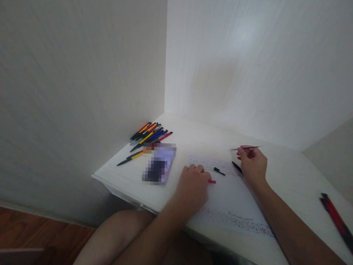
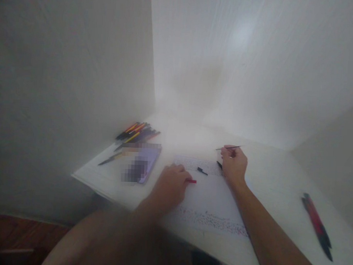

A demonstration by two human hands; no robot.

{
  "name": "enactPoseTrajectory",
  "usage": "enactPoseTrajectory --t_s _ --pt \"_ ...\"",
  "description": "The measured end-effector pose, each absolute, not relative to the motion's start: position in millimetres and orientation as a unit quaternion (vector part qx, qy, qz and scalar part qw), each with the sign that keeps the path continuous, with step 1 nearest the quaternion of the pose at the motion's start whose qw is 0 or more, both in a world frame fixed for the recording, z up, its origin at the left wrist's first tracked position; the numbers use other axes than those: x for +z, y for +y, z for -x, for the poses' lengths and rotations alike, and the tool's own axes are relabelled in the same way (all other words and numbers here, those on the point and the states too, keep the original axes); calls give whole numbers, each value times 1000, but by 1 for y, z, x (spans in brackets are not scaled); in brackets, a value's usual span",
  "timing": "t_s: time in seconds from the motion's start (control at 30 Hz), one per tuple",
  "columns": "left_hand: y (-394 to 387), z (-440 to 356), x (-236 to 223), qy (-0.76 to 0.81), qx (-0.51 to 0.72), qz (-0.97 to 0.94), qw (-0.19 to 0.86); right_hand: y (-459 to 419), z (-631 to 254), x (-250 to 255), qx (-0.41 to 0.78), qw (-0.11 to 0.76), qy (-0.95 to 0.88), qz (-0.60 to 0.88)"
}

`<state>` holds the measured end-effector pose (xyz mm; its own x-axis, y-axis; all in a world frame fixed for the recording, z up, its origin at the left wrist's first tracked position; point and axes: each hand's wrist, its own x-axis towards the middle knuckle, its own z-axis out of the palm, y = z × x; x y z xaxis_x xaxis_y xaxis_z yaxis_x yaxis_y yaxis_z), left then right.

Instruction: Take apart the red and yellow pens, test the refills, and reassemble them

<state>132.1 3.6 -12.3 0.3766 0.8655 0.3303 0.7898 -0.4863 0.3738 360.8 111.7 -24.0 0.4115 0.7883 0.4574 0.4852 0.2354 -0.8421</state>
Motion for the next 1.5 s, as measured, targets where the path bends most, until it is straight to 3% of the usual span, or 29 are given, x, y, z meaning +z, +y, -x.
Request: enactPoseTrajectory --t_s 0.47,0.67,0.9,1.07,1.17,1.3,1.37,1.5 --pt "16 -135 0 510 285 -806 96 117 -363 -25 156 692 -365 603" --pt "57 -195 25 430 187 -883 16 123 -373 -27 120 707 -323 617" --pt "106 -246 10 332 126 -934 33 127 -390 -22 82 713 -295 631" --pt "121 -250 4 346 162 -923 48 126 -389 -13 55 730 -294 614" --pt "111 -237 12 383 226 -893 69 121 -382 -2 109 775 -290 551" --pt "61 -193 24 421 334 -833 131 100 -359 21 288 752 -375 460" --pt "29 -167 25 416 444 -739 289 83 -340 31 388 684 -460 413" --pt "-12 -134 15 466 493 -553 484 53 -308 36 485 592 -532 362"
